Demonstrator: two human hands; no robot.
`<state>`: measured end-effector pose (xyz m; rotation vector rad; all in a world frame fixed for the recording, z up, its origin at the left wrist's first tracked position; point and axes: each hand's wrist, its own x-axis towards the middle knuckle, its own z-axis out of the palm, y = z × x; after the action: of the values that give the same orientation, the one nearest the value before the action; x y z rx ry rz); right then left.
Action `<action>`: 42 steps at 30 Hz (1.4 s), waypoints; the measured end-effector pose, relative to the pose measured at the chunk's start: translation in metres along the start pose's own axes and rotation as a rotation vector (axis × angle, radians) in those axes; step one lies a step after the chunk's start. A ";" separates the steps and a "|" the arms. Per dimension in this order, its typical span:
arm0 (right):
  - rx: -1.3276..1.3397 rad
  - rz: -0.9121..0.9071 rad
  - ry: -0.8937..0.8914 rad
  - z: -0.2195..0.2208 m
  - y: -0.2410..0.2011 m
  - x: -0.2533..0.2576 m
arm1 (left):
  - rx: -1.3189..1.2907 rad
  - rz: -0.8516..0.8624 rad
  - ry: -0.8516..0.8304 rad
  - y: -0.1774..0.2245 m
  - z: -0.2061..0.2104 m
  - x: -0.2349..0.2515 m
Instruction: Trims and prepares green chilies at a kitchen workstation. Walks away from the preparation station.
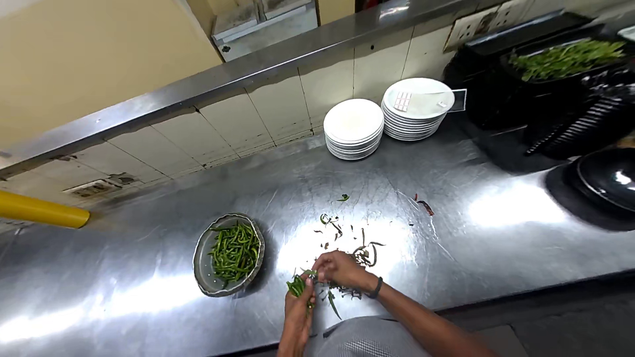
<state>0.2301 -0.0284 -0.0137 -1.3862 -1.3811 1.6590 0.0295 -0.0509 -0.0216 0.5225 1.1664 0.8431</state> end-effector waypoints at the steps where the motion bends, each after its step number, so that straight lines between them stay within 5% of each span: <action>1: 0.036 0.004 -0.038 0.008 0.002 -0.005 | 0.003 0.020 0.006 0.000 0.002 0.001; 8: 0.363 0.125 0.044 0.020 0.019 -0.013 | 0.152 0.168 0.004 0.006 0.007 0.002; 14: 0.313 -0.060 0.100 0.020 0.019 -0.012 | -0.044 -0.034 0.054 0.017 0.010 0.003; 19: 0.407 0.023 0.063 0.012 0.026 -0.013 | -0.262 -0.139 0.012 0.019 0.001 0.004; 27: -0.592 0.338 0.733 -0.067 0.034 -0.041 | -0.317 -0.199 0.014 0.023 -0.003 -0.010; 32: -0.823 0.486 0.582 -0.086 0.057 -0.050 | -0.251 -0.232 0.002 0.011 -0.004 -0.008; 35: -0.674 0.447 0.617 -0.088 0.061 -0.056 | -0.170 -0.202 -0.054 0.008 -0.006 -0.006; 42: 0.174 0.129 0.679 -0.078 0.048 -0.060 | 0.000 -0.202 -0.073 0.008 0.003 -0.008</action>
<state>0.3301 -0.0692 -0.0324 -1.7359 -0.7539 1.1679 0.0286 -0.0524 -0.0095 0.4245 1.1310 0.6453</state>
